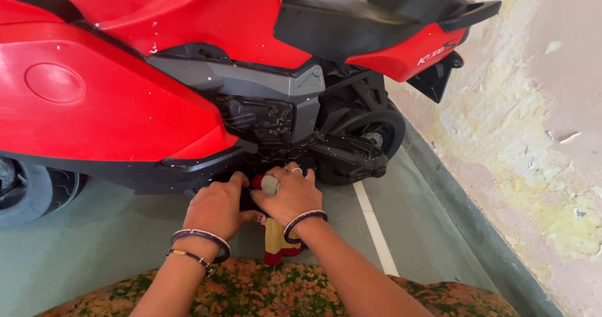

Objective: The person wipes the red motorcycle with a striped cloth, covering the fuel tank, handlebars, front fairing, and lower engine area. The person uses both hands to rub and dry the surfaces.

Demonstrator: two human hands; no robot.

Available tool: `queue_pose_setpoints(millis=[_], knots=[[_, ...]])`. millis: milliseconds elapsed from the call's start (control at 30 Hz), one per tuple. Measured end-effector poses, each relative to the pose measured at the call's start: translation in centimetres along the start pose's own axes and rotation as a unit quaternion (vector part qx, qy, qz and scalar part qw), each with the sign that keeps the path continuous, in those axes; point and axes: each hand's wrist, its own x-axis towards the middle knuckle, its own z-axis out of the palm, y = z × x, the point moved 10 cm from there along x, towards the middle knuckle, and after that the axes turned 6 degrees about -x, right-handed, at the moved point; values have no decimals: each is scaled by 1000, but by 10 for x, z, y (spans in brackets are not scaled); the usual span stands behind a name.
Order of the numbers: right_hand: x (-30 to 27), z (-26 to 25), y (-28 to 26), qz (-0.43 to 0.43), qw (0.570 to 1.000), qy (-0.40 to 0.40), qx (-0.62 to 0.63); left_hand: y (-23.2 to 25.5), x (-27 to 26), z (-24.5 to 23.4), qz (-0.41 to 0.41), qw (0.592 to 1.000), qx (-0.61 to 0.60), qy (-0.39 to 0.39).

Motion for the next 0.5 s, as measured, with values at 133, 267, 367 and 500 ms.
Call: queue_pose_setpoints(millis=[133, 267, 367, 500], knots=[[9, 1, 0, 32, 999, -10, -17, -4, -1, -1, -6, 1000, -23, 4], [25, 3, 4, 61, 998, -21, -12, -6, -3, -4, 3, 999, -34, 10], [34, 7, 4, 23, 998, -53, -4, -4, -9, -15, 22, 996, -68, 50], [43, 8, 3, -9, 993, -105, -46, -13, -12, -6, -51, 987, -152, -29]])
